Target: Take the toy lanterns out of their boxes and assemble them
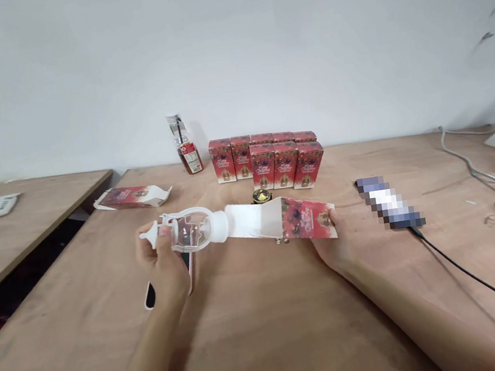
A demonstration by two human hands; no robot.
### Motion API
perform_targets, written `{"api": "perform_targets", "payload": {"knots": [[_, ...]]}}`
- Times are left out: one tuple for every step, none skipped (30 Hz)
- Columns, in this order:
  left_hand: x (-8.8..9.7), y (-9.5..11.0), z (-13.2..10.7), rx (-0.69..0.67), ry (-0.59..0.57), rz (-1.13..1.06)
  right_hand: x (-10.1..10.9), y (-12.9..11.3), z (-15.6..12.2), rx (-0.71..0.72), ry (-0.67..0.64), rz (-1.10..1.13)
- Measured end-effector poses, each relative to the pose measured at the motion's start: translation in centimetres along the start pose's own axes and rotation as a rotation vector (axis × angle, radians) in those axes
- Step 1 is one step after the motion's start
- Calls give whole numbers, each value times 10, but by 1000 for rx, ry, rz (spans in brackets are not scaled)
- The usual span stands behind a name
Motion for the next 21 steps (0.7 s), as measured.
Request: {"api": "perform_targets", "payload": {"knots": [[1, 0, 0, -6, 31, 28, 0, 1, 0, -47, -3, 27], [2, 0, 0, -7, 46, 60, 0, 2, -1, -104, -16, 49], [1, 0, -2, -9, 41, 98, 0, 3, -1, -165, -35, 68], [-1, 1, -4, -15, 16, 132, 0, 4, -2, -219, -56, 83], [-3, 3, -7, -21, -15, 156, 0, 5, -3, -258, -76, 98], [-4, 5, -8, -33, -36, 171, 1, 6, -2, -273, -90, 114], [-5, 7, -10, -51, -40, 186, 2, 6, -2, -271, -101, 129], [-6, 9, -10, -68, -37, 205, 4, 6, -1, -259, -112, 144], [-5, 10, -9, -88, -18, 221, 4, 6, 1, -250, -128, 156], [-4, 11, -7, -103, 8, 234, 5, 5, 2, -242, -147, 164], [-3, 11, -6, -110, 32, 244, 5, 5, 3, -243, -170, 168], [-2, 9, -4, -102, 38, 249, 5, 5, 3, -251, -194, 169], [-2, 5, -4, -81, 20, 256, 4, 4, 3, -267, -220, 168], [-2, 1, -3, -51, -20, 267, 4, 4, 3, -283, -242, 167], [-4, -5, -4, -16, -78, 287, 3, 4, 2, -299, -262, 166], [-6, -11, -6, 17, -148, 317, 1, 3, 1, -316, -281, 164], [-8, -17, -9, 36, -217, 354, -1, 2, -1, -334, -298, 162], [-9, -21, -12, 38, -281, 399, -2, 2, -3, -352, -310, 156], [-11, -25, -14, 25, -337, 452, -4, 1, -5, -374, -319, 152], [-12, -28, -17, -4, -383, 513, -6, 0, -7, -397, -324, 149], [-13, -29, -18, -54, -410, 581, -8, 0, -8, -417, -327, 147]]}}
Point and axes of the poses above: each hand's wrist, its own z-axis towards the middle knuckle, its own x-axis out of the back of the hand, y = z × x, the point moved 3 cm from there along z, towards the middle knuckle, and after that the axes turned 5 degrees about x, right-handed, at the moved point
